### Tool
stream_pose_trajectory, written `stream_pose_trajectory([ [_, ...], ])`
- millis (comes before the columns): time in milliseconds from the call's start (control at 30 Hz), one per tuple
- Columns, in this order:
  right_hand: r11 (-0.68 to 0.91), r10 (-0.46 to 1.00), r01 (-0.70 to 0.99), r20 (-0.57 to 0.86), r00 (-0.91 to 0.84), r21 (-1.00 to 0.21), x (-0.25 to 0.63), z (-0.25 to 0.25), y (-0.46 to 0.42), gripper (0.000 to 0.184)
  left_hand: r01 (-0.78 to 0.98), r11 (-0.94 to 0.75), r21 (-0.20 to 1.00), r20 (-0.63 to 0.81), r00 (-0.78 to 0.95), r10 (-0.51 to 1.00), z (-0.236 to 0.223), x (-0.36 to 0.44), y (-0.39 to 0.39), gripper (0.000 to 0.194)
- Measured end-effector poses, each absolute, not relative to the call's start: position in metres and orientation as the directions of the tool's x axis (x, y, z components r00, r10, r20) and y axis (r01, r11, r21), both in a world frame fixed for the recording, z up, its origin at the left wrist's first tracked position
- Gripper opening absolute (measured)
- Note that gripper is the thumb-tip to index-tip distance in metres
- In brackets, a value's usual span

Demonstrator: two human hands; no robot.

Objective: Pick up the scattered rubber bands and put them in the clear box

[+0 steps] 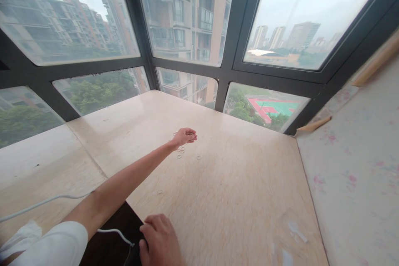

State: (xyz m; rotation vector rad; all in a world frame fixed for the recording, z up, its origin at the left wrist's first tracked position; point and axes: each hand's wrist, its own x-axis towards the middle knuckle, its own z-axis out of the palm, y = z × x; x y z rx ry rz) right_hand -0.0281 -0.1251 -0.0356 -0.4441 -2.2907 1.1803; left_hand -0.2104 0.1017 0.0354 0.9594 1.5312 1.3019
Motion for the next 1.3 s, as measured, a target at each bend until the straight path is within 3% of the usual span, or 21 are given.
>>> stream_pose_trajectory([
  [200, 0.727, 0.523, 0.245, 0.286, -0.803, -0.641, -0.065, -0.027, -0.098, 0.038, 0.033, 0.161, 0.986, -0.135, -0.4, 0.907, 0.05, -0.236, 0.087, 0.015],
  [433, 0.756, 0.55, 0.33, 0.275, -0.789, -0.565, -0.079, -0.033, -0.099, 0.04, 0.03, 0.191, 0.981, -0.145, -0.541, 0.828, 0.06, -0.283, 0.075, 0.019],
  [900, 0.724, 0.558, 0.253, 0.327, -0.763, -0.642, -0.073, -0.029, -0.096, 0.027, 0.037, 0.299, 0.953, -0.18, -0.726, 0.664, 0.056, -0.365, 0.032, 0.019],
  [1300, 0.635, 0.61, 0.151, 0.372, -0.699, -0.757, -0.073, -0.025, -0.093, 0.025, 0.354, 0.488, 0.798, -0.014, -0.798, 0.602, 0.03, -0.387, 0.005, 0.014],
])
